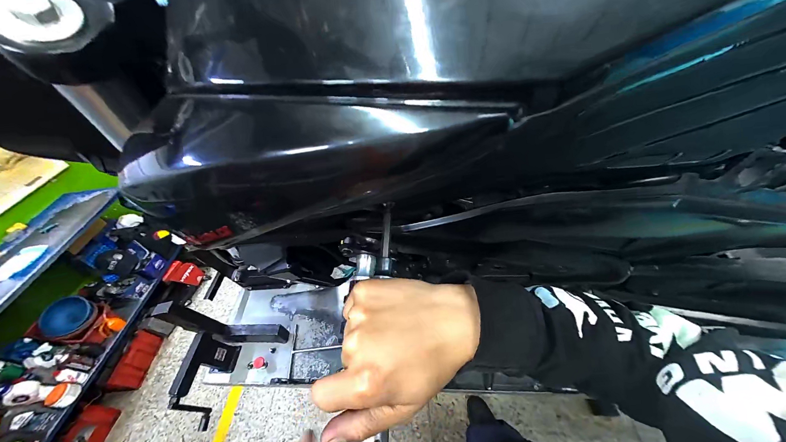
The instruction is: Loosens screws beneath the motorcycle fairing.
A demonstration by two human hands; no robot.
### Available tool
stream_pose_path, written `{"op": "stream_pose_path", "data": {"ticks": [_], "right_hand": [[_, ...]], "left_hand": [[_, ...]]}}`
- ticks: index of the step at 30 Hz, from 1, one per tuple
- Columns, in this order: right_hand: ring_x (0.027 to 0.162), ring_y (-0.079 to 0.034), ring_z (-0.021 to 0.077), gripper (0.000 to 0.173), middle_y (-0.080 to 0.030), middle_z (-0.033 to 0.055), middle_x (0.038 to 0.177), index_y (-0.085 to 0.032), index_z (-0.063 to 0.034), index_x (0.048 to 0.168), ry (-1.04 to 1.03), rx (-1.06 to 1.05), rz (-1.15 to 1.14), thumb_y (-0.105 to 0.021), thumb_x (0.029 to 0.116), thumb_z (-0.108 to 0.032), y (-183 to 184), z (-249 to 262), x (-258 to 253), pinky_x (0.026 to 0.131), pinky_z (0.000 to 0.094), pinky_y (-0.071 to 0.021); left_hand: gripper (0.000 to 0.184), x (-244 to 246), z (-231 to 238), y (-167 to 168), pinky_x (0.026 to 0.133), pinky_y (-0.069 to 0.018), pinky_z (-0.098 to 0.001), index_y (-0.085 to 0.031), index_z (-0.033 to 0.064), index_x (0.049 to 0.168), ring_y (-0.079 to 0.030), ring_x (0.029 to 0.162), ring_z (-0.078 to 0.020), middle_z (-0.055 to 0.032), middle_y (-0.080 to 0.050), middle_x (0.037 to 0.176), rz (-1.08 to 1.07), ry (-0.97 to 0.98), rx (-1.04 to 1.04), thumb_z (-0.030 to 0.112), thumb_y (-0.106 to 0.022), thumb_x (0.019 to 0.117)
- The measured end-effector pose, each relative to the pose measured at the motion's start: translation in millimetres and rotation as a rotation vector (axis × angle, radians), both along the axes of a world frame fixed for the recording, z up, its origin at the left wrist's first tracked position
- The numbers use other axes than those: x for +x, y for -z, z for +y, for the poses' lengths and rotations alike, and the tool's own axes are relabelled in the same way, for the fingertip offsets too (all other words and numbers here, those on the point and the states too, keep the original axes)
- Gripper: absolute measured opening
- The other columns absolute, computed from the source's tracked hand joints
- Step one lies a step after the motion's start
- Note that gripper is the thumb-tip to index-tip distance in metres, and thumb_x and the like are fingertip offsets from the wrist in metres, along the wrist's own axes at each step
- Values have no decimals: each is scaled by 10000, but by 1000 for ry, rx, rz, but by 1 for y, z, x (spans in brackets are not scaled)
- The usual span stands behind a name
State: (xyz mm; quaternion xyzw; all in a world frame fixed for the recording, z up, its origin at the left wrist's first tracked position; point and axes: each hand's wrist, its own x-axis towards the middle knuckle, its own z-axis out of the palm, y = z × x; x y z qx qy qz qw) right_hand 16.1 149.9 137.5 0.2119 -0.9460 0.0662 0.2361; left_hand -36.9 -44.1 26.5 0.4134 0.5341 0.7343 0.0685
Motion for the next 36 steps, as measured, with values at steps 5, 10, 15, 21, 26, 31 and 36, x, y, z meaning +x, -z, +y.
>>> {"op": "stream_pose_path", "data": {"ticks": [5, 10, 15, 21, 26, 31, 36], "right_hand": [[413, -436, 141, 251, -381, -35, 473, -629, -140, 770, -27, 17, -5, -604, 979, -277, 5, 4, 5, 434, 344, -323], [453, -508, 159, 220, -477, -15, 504, -686, -116, 894, -6, -32, 117, -585, 1031, -255, 9, 2, -1, 460, 348, -391], [700, -625, 157, 118, -652, 22, 733, -737, -101, 918, 100, -217, 538, -659, 968, -174, 28, -13, 8, 701, 365, -513], [980, -632, 101, 349, -624, -5, 1092, -605, -148, 1215, 396, -1301, 610, -757, 930, -281, 92, -32, 21, 836, 295, -577], [1174, -657, 306, 526, -631, 180, 1343, -491, -198, 1494, -598, -2162, 31, -535, 1038, -456, 87, -44, 1, 1022, 449, -531], [1023, -748, 271, 301, -741, 182, 1141, -667, -66, 1285, -622, -2112, 90, -562, 1058, -234, 79, -37, 10, 952, 398, -600], [881, -779, 268, 216, -766, 191, 996, -732, -23, 1131, -320, -2179, 180, -714, 959, -152, 81, -37, 17, 805, 389, -655]], "left_hand": [[668, 17, 20, -1, 897, -615, -252, -545, 141, 1396, -718, 1005, -82, 10, -719, 1180, 339, -267, 4, 126, -860, 807], [311, 10, 22, 0, 854, -591, -195, -687, 46, 1134, -694, 962, -64, -32, -694, 1058, 398, -431, 39, 129, -817, 863], [247, -1, 20, -11, 717, -565, -157, -676, 8, 914, -657, 763, -32, -30, -663, 824, 492, -445, -72, 242, -757, 920], [347, -2, 26, -11, 611, -517, -131, -683, 60, 841, -614, 659, 15, 28, -660, 737, 446, -348, -56, 338, -598, 1031], [387, -13, 24, -16, 614, -525, -149, -685, 96, 841, -649, 676, 0, 15, -686, 741, 558, -253, -54, 425, -589, 1021], [429, -19, 16, -13, 595, -505, -144, -665, 78, 835, -619, 684, -8, 5, -644, 762, 492, -205, -107, 432, -543, 1044], [420, -9, 7, -13, 573, -519, -141, -664, 44, 1039, -602, 644, 17, 8, -667, 795, 378, -142, -257, 455, -693, 959]]}}
